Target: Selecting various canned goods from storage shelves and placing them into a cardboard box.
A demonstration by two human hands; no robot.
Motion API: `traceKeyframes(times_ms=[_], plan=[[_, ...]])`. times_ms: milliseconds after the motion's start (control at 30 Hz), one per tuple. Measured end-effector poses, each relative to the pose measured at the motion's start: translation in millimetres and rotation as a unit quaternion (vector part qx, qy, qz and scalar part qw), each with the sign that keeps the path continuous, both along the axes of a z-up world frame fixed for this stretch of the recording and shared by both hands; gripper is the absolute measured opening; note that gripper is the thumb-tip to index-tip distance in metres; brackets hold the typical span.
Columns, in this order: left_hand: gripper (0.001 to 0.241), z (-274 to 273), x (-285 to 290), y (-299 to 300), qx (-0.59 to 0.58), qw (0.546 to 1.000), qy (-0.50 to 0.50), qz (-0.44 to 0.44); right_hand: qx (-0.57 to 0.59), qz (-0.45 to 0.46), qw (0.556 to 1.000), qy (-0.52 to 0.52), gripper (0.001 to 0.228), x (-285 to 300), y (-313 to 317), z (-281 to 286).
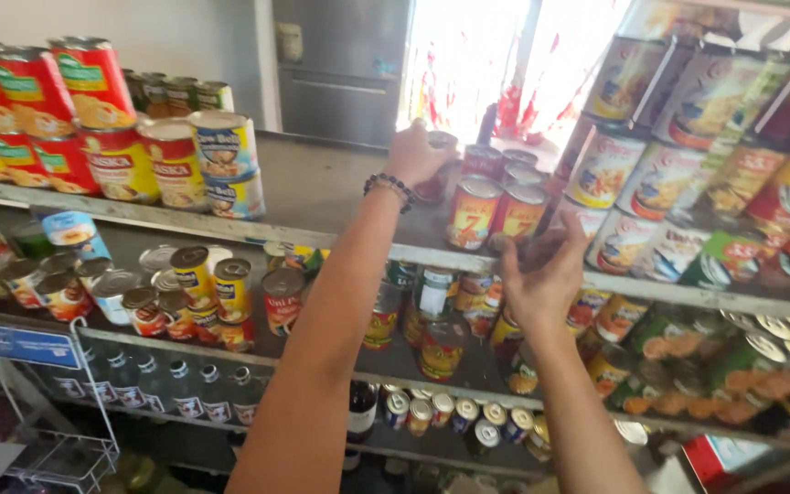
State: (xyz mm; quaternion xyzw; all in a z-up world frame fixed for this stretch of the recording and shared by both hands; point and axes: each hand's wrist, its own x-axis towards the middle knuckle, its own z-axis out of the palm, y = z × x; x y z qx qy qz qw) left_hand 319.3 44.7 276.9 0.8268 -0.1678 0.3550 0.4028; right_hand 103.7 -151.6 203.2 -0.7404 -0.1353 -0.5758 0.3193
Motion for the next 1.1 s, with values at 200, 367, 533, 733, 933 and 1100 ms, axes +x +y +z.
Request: traceKeyframes(times_ms=[200,367,533,733,933,1100], plan=[[0.054,-3.7,-14.6,1.3,-0.055,0.996,-0.066,-0.002,0.006,0.003,1.0,-0.005,0.078,-1.2,-2.7,2.8],[0.063,18.8,-122.9,21.6,-0.217,0.974,-0.037,-0.061,0.009,0.059,0.998,0.033,0.074,-14.0,-15.8,-2.2],[0.064,-16.4,-207.6,38.7,-0.211,0.954,-0.136,-0.166,0.113,0.263,0.958,0.026,0.072,-35.5,-32.5,-59.7],[0.067,-123.4,-317.1,17.4,-0.272,0.924,0.028,-0.266,0.225,0.407,0.859,0.212,0.077,-105.3,-34.8,-161.9],[0.048,-398.5,-337.9,-64.2,-0.392,0.811,0.329,-0.284,0.178,0.432,0.764,0.445,0.086,-183.4,-45.4,-303.7],[0.038,-568.6,-379.5,-114.2,-0.344,0.837,0.398,-0.149,0.108,0.302,0.778,0.539,0.073,-218.4,-97.9,-533.6]])
